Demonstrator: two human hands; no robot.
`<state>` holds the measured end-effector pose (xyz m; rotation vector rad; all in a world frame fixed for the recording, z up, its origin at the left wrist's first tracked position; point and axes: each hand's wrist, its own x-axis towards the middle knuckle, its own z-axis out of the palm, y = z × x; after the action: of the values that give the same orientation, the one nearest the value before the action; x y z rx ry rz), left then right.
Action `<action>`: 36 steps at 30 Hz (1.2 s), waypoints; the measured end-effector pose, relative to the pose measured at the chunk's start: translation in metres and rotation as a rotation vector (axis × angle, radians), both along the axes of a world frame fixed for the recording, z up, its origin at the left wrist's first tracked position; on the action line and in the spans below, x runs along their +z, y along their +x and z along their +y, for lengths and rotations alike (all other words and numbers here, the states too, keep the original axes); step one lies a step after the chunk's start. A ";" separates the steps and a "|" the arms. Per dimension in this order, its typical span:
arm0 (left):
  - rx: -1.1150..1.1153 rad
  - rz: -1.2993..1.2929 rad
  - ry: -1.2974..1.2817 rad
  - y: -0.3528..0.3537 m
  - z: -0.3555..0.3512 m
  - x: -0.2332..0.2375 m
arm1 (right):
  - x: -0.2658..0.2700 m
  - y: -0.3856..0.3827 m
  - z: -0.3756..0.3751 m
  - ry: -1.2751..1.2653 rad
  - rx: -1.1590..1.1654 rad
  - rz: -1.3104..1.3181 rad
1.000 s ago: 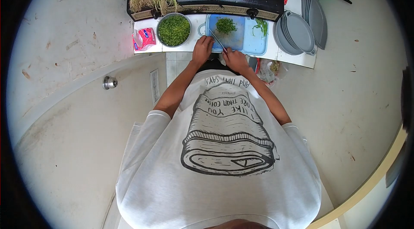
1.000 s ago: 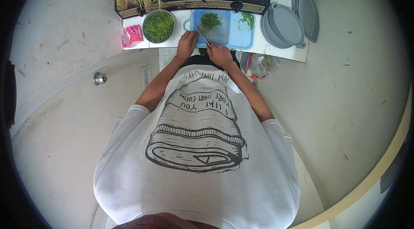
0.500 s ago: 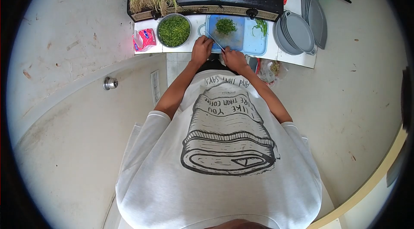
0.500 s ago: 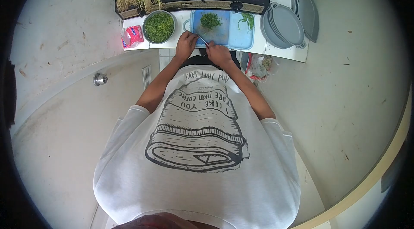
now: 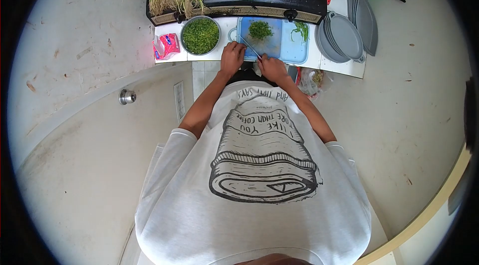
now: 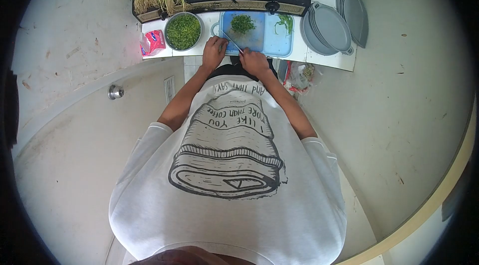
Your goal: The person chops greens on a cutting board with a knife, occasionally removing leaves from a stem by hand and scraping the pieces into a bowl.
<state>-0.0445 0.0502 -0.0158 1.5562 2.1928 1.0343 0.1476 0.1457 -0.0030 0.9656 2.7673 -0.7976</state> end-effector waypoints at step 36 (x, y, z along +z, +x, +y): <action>-0.046 -0.062 0.027 0.001 -0.001 -0.001 | 0.001 0.004 0.000 0.055 0.003 -0.032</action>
<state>-0.0431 0.0487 -0.0165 1.5565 2.1008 1.0879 0.1517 0.1460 -0.0020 0.9742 2.7762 -0.7028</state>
